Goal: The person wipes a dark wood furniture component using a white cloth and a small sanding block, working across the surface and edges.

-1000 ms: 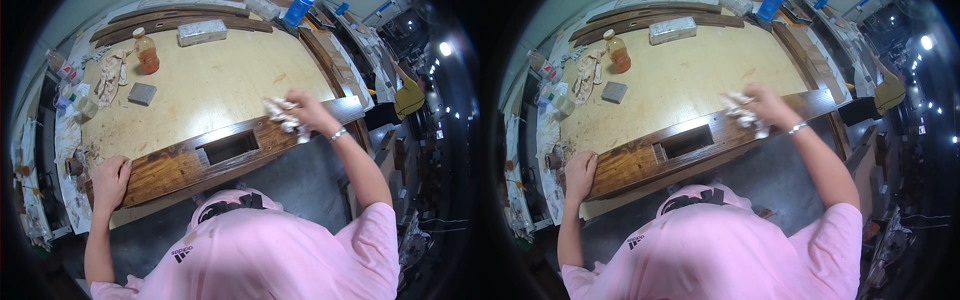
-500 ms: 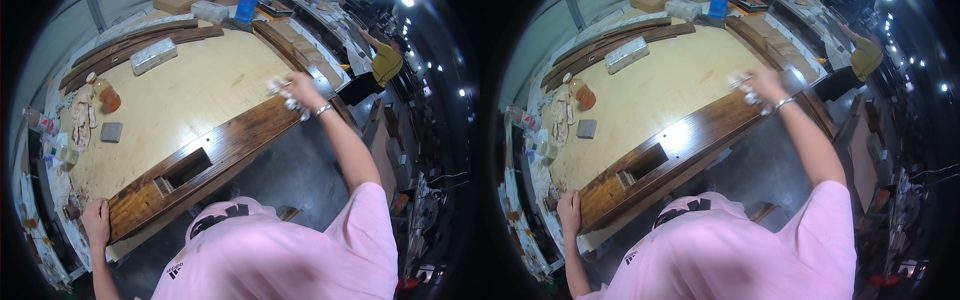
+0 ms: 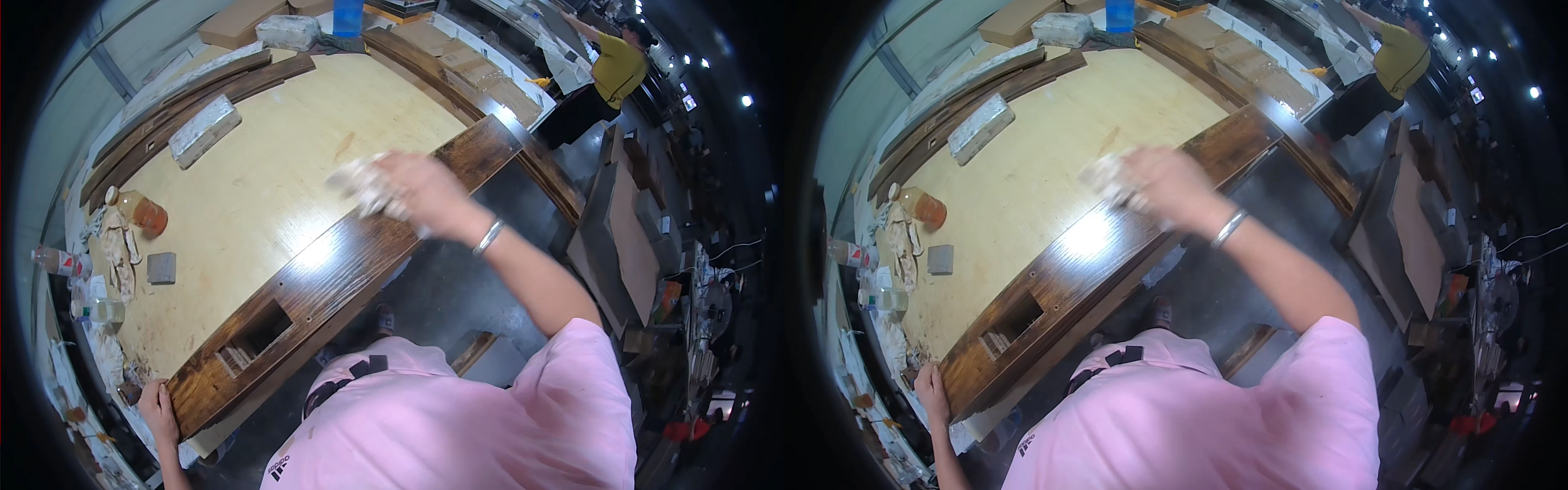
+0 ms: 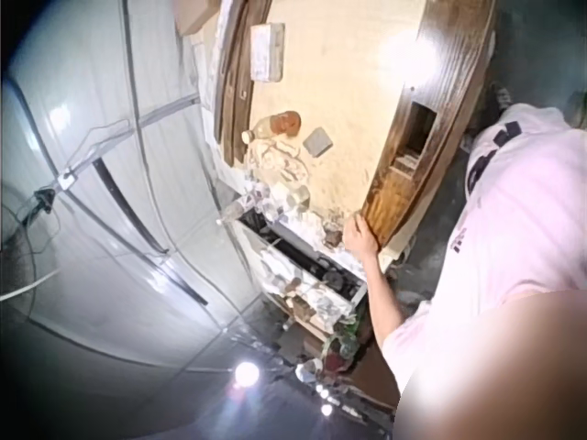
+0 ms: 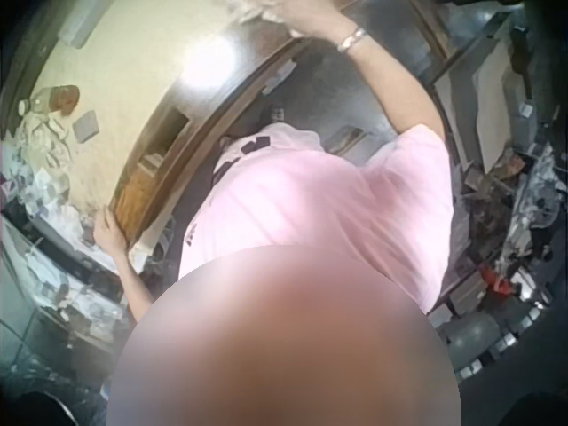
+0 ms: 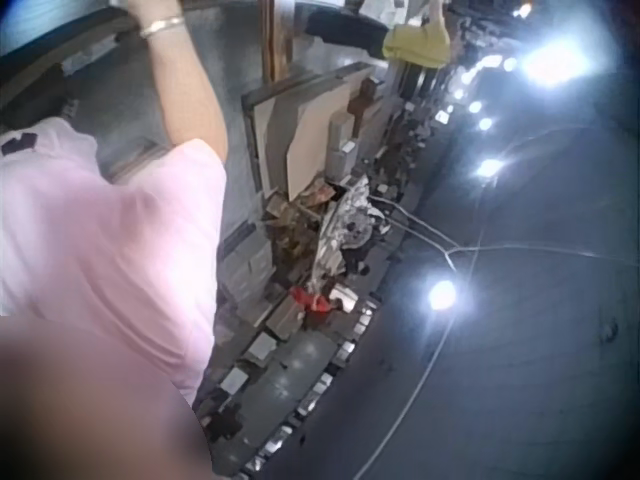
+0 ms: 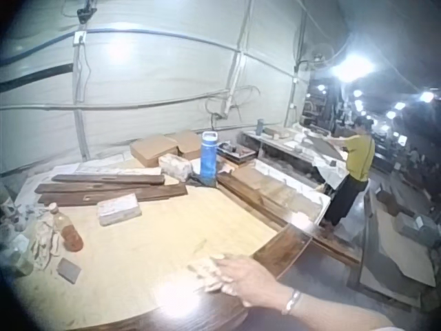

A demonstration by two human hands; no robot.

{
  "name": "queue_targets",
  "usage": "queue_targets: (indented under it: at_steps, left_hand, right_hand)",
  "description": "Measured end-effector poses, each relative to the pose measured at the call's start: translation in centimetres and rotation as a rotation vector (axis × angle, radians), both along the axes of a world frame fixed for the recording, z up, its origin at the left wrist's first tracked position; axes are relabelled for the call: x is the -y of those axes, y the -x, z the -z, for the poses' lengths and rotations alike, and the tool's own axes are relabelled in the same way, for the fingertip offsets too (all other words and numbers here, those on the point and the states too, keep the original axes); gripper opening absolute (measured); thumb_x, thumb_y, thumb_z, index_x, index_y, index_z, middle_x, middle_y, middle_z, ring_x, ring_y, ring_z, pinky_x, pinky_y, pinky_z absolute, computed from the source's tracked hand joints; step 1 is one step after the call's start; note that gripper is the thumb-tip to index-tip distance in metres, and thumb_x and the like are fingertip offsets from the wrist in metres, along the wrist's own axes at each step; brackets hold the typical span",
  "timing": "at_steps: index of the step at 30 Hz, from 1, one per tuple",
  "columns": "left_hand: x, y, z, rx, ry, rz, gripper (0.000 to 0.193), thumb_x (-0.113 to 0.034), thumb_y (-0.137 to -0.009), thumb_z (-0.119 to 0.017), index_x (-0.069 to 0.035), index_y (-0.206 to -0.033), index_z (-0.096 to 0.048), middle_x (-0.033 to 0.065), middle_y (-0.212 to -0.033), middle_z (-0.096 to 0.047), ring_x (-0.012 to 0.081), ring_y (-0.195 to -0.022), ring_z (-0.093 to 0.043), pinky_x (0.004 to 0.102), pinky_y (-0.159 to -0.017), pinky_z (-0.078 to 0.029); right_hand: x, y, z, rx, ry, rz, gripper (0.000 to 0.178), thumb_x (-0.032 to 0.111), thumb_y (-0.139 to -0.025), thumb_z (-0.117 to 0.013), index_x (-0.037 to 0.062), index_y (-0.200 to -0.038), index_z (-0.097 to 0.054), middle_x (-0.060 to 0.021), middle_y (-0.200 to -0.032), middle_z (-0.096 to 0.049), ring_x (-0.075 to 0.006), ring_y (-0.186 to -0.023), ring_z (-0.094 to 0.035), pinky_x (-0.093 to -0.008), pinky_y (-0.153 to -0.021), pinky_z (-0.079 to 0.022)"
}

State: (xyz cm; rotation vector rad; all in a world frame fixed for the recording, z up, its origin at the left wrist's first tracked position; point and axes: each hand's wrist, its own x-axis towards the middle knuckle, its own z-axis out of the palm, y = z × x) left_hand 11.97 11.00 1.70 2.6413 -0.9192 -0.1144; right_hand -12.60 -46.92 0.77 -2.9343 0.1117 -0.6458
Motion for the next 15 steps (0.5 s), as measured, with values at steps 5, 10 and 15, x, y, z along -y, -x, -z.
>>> queue_targets:
  at_steps: [5,10,15]
  left_hand:
    - [0.5,-0.6,0.2,-0.015,-0.009,-0.007,0.026,-0.018,-0.097,-0.052,0.005,-0.094,-0.065,0.0221,-0.088,-0.065,0.0376,-0.085,-0.062,0.0418,-0.080,-0.047]
    - [-0.1,-0.7,0.7,-0.026,-0.003,-0.020,0.028,-0.020,-0.097,-0.052,0.004,-0.093,-0.065,0.0219,-0.086,-0.064,0.0385,-0.083,-0.061,0.0433,-0.078,-0.046]
    - [-0.3,-0.7,0.8,-0.010,-0.044,-0.032,0.030,-0.021,-0.097,-0.051,0.004,-0.092,-0.065,0.0224,-0.085,-0.063,0.0392,-0.083,-0.060,0.0438,-0.077,-0.046]
  right_hand:
    - [15.8,5.8,0.4,0.065,-0.198,0.538,0.022,0.020,-0.093,-0.057,0.0049,-0.099,-0.071,-0.0190,-0.105,-0.070,-0.0342,-0.096,-0.067,-0.0442,-0.087,-0.052]
    - [21.7,7.6,-2.6,-0.356,-0.021,0.935,0.027,0.025,-0.093,-0.059,0.0124,-0.112,-0.072,-0.0218,-0.105,-0.070,-0.0412,-0.100,-0.067,-0.0471,-0.087,-0.052]
    - [11.7,6.1,-5.9,0.377,-0.218,0.454,0.023,0.019,-0.088,-0.064,0.0033,-0.104,-0.070,-0.0201,-0.089,-0.070,-0.0373,-0.082,-0.068,-0.0439,-0.072,-0.053]
